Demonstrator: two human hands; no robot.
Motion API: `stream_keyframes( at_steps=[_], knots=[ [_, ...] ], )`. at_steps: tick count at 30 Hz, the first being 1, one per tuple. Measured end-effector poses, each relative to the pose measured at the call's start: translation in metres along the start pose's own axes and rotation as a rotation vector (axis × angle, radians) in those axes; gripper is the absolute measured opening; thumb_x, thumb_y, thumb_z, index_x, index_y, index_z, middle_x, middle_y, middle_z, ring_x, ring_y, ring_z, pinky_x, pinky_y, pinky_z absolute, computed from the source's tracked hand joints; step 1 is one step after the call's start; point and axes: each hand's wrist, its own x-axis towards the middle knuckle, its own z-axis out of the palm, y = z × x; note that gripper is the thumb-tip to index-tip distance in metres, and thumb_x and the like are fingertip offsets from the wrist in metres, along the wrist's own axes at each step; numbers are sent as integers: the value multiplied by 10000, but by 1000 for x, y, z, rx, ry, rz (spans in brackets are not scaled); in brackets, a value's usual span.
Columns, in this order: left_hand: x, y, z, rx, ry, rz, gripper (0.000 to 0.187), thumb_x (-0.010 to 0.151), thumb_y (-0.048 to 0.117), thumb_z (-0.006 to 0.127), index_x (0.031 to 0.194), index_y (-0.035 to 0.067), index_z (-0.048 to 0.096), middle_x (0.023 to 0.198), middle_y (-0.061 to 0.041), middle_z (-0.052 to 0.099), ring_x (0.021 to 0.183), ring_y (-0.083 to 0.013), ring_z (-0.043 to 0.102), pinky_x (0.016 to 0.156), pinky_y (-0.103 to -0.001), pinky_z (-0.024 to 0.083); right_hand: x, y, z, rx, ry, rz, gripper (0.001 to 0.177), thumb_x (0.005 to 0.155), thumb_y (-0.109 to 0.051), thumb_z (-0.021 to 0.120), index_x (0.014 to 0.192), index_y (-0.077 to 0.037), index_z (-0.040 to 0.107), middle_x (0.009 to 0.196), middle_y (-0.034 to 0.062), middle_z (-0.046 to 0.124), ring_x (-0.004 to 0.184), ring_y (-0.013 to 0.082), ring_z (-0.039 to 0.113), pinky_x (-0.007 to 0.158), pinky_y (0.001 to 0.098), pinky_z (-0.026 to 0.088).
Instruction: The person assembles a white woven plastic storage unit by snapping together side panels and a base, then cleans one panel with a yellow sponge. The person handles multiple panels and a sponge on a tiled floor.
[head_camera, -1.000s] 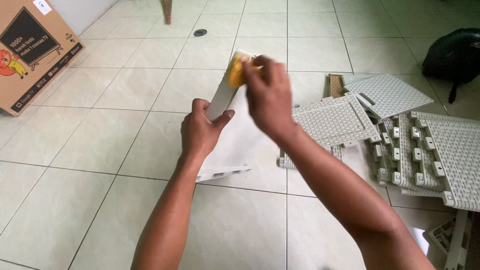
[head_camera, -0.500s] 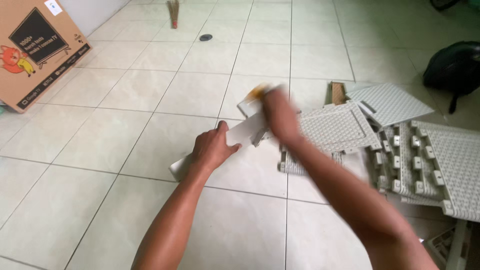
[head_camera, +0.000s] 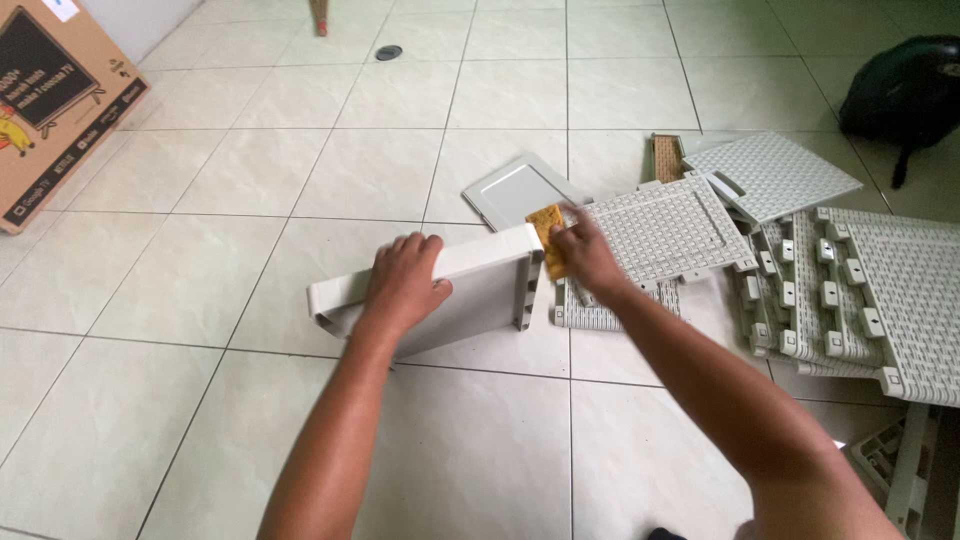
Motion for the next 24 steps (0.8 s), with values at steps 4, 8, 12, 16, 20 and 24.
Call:
stream_keyframes(
  at_steps=[4, 8, 12, 16, 20, 24],
  knots=[
    [21, 27, 32, 73, 190, 116, 612, 757, 251, 792, 1302, 81, 572, 1136, -126, 649, 1128, -313, 598, 972, -528, 404, -8, 23, 34, 39, -18, -19, 506, 1062, -250, 438, 1532, -77, 363, 1127, 186, 618, 762, 200, 673, 583, 326, 622],
    [33, 37, 51, 60, 12, 23, 550, 796, 271, 797, 1268, 87, 582, 1139, -107, 649, 1123, -302, 599, 965, -493, 426, -18, 9, 40, -248, -17, 97, 438, 1080, -270, 374, 1438, -34, 464, 1009, 219, 691, 691, 236, 650, 529, 374, 582],
    [22, 28, 55, 69, 114, 89, 443, 814, 204, 777, 1209, 96, 608, 1149, -92, 671, 1121, -295, 621, 939, -472, 446, -34, -6, 50, 18, 137, -241, 434, 1100, -304, 423, 1368, 29, 499, 1050, 245, 669, 830, 194, 686, 696, 363, 627],
    [43, 16, 39, 85, 256, 108, 397, 840, 116, 749, 1213, 110, 612, 1155, -81, 682, 1112, -267, 643, 928, -445, 465, -21, -16, 57, -6, 170, -370, 453, 1091, -332, 414, 1398, 0, 442, 1176, 182, 636, 949, 220, 695, 792, 409, 616],
    [18, 1, 36, -131, 369, 161, 413, 838, 113, 779, 1204, 62, 594, 1096, -108, 664, 1075, -312, 628, 922, -460, 469, -33, 26, 64, -369, 295, -503, 384, 1124, -338, 421, 1326, -31, 532, 1167, 194, 643, 958, 293, 682, 819, 438, 599],
    [15, -9, 35, -153, 483, 228, 501, 766, 58, 780, 1221, 37, 572, 1120, -151, 645, 1070, -353, 611, 922, -469, 463, -20, 23, 29, -453, 169, 162, 406, 1119, -361, 354, 1295, -119, 628, 1041, 161, 747, 772, 226, 706, 642, 388, 579]
  ],
)
